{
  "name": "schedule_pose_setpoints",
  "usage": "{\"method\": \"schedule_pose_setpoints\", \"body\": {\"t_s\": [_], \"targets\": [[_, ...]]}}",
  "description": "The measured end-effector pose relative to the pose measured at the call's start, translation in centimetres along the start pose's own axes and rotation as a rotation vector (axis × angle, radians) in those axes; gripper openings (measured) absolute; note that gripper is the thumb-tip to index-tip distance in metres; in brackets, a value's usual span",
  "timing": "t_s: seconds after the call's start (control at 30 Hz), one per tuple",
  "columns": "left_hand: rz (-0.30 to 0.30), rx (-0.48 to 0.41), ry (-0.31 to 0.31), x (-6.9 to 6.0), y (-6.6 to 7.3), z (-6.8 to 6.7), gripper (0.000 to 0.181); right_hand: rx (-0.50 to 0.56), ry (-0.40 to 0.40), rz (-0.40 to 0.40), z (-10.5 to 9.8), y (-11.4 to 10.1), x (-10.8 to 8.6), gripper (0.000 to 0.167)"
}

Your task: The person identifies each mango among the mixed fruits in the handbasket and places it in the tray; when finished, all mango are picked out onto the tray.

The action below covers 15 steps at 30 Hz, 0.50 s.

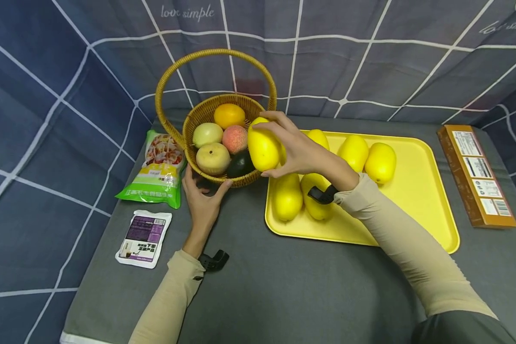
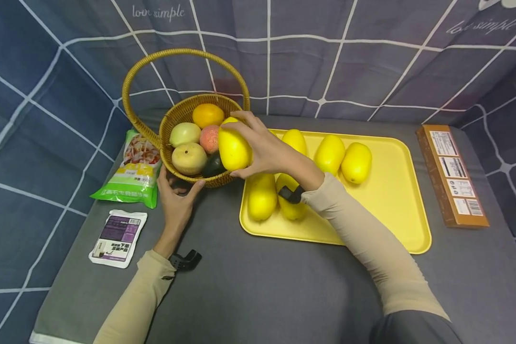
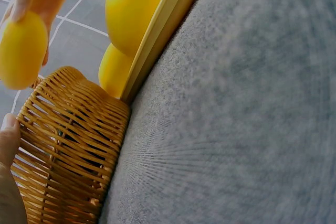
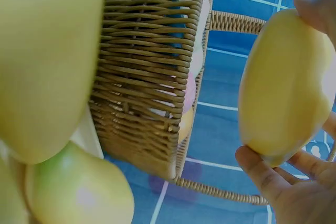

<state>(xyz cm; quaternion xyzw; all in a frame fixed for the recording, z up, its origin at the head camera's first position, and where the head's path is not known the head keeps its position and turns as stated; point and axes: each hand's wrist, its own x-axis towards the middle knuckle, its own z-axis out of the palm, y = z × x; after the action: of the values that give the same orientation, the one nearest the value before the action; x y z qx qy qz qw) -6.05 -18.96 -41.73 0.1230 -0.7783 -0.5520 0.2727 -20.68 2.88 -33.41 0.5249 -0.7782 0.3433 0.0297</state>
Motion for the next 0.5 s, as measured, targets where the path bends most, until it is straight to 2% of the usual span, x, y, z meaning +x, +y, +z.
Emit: {"method": "schedule_pose_setpoints", "body": {"t_s": [0.2, 0.37, 0.5], "targets": [[0.009, -0.003, 0.007, -0.1, -0.1, 0.2, 0.098, 0.001, -0.002, 0.043, -0.4, -0.4, -2.3, 0.091], [0.008, -0.005, -0.001, -0.1, 0.0, 0.2, 0.098, 0.019, -0.018, 0.117, -0.3, -0.9, -5.1, 0.093], [0.004, -0.007, 0.000, -0.1, 0.0, 0.2, 0.098, 0.010, -0.024, 0.139, -0.1, -1.3, -7.4, 0.094]]}}
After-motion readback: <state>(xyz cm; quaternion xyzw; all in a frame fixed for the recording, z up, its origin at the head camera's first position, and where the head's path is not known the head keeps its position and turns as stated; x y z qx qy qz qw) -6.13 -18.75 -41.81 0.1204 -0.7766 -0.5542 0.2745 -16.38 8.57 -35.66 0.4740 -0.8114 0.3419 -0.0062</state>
